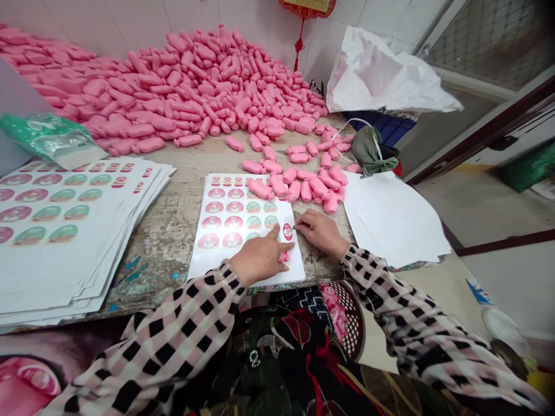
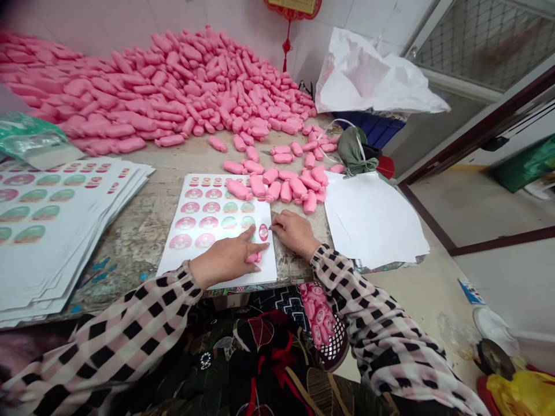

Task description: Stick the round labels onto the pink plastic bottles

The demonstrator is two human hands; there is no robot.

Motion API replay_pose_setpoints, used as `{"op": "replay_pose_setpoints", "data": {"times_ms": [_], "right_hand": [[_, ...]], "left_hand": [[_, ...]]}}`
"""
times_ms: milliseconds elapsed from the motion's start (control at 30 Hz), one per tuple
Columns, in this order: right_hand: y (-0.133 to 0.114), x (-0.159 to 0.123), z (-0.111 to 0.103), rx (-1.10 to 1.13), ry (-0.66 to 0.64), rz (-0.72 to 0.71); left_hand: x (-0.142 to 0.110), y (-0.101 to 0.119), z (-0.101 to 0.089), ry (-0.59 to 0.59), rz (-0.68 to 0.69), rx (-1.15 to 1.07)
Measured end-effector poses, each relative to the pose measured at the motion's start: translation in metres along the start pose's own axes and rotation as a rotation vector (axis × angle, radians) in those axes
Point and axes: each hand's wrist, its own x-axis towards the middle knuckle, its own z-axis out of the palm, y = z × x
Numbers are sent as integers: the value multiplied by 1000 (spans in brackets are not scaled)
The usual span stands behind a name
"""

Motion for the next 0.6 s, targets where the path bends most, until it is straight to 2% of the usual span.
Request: {"op": "replay_pose_setpoints", "data": {"times_ms": [400, 600], "right_hand": [[-1, 1, -2, -15, 30, -21], [8, 6, 1, 97, -12, -28]], "left_hand": [[-1, 1, -3, -11, 2, 11], [-1, 1, -2, -6, 5, 3]]}}
